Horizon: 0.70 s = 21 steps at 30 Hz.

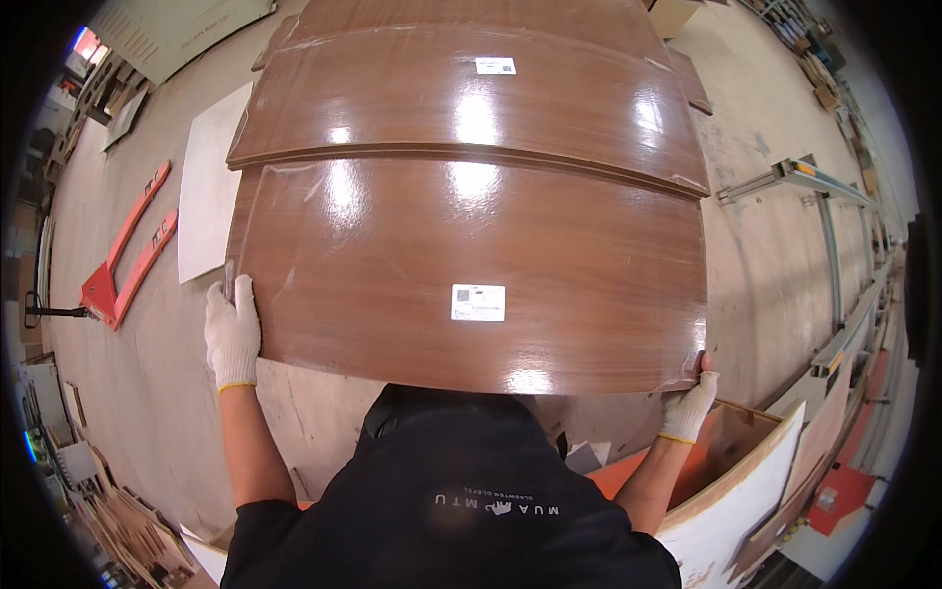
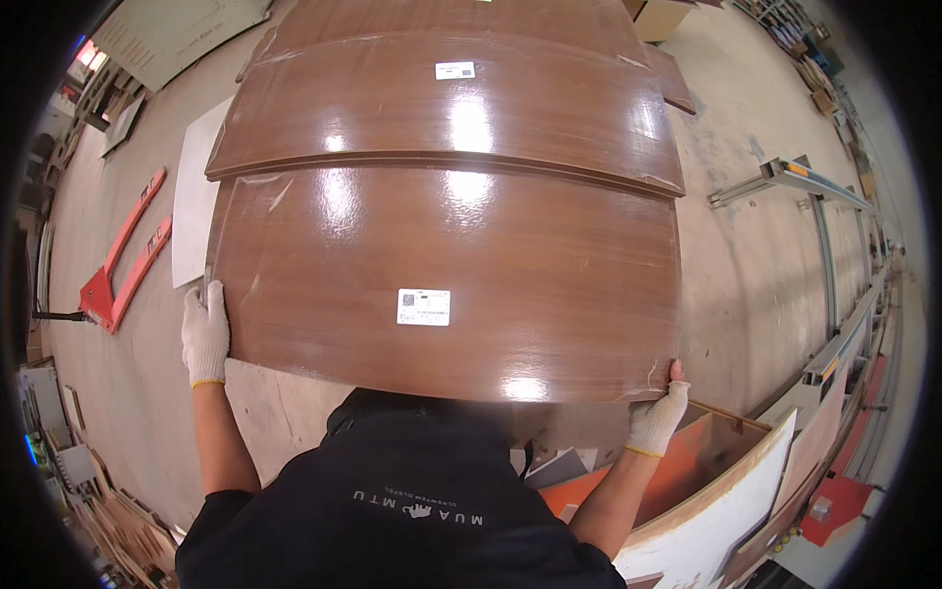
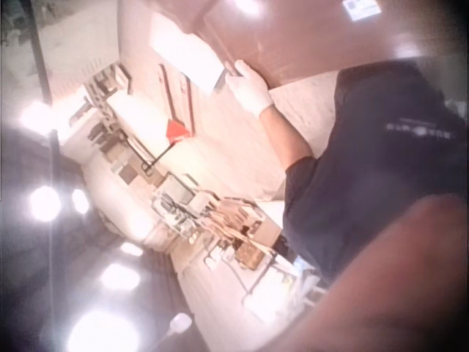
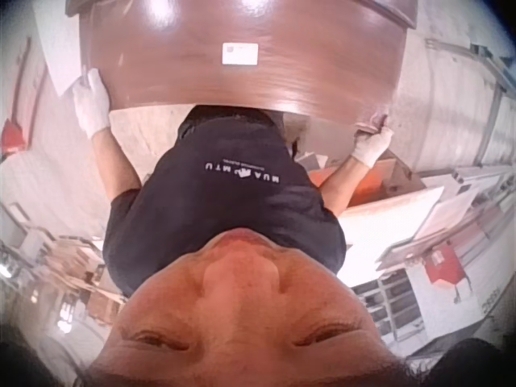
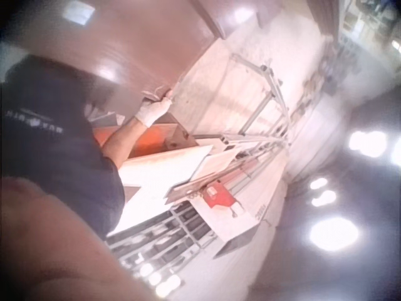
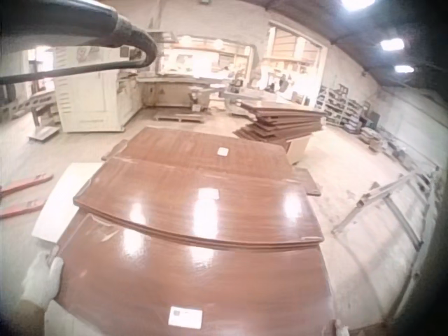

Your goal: The person repeatedly picks up brown wood panels from a workbench and stacks them on the floor. The person handles the panels one at a time, aligning them into a neat pile. Near the end, another person assists in lifting the stacked panels.

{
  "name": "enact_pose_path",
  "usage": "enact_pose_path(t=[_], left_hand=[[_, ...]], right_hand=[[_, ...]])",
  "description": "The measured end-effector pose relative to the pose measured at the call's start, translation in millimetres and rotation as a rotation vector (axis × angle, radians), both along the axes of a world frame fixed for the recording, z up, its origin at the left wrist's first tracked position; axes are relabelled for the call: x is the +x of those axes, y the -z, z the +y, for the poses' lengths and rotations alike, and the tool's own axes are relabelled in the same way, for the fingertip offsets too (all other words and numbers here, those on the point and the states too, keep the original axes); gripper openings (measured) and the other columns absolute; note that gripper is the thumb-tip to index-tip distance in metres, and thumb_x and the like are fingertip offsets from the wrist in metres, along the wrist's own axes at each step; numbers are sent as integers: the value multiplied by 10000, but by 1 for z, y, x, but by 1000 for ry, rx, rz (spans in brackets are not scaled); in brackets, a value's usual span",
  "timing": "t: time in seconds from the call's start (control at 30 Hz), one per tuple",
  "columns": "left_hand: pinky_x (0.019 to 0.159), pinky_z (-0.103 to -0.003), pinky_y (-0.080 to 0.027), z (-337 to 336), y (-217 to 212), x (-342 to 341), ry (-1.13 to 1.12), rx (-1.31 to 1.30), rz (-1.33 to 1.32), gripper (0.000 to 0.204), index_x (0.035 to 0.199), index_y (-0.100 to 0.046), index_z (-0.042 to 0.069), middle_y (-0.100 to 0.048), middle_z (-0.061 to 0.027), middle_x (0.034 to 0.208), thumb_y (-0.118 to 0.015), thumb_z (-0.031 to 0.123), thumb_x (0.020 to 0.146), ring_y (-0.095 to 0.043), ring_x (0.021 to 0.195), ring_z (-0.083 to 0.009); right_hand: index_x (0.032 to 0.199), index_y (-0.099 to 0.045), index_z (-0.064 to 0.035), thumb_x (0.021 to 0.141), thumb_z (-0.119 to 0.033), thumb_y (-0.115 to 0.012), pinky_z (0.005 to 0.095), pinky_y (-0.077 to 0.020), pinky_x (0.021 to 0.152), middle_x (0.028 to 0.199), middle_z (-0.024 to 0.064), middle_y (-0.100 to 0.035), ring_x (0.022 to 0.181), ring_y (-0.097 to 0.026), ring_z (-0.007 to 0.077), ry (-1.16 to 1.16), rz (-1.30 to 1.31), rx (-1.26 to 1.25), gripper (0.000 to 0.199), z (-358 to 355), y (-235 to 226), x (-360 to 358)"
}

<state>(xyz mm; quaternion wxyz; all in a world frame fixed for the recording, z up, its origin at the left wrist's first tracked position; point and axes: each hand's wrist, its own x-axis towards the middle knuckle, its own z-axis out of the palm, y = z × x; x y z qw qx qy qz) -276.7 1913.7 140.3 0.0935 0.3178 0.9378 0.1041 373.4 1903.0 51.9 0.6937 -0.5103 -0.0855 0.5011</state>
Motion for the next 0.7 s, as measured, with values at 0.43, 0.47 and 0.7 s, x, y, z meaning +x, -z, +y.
enact_pose_path(t=[0.43, 0.47, 0.7], left_hand=[[1188, -389, -384, -28, 96, 37, -331, 1383, -727, 509, 1393, -554, -52, -560, -127, 1459, -404, 355, 1127, -504, 1381, -245], [1181, -393, -388, -20, 98, 40, -354, 1428, -778, 490, 1394, -554, -39, -557, -120, 1451, -407, 341, 1123, -508, 1368, -244], [1107, -431, -424, -7, 79, 39, -92, 1147, -178, 413, 1249, -615, -34, -554, -138, 1399, -449, 313, 1096, -523, 1292, -275]], right_hand=[[1488, -517, -96, 1070, -495, -433, 492, -536, 986, 1483, 124, -533, 1297, -557, 316, 234, 23, -174, 585, 26, -25, -51], [1501, -509, -93, 1070, -487, -430, 487, -520, 1017, 1493, 128, -522, 1314, -541, 313, 311, -42, -212, 589, 33, -23, -50], [1458, -565, -134, 1107, -311, -385, 439, -564, 951, 1576, 126, -427, 1303, -540, 287, 316, -832, -174, 432, 66, -4, -25]])
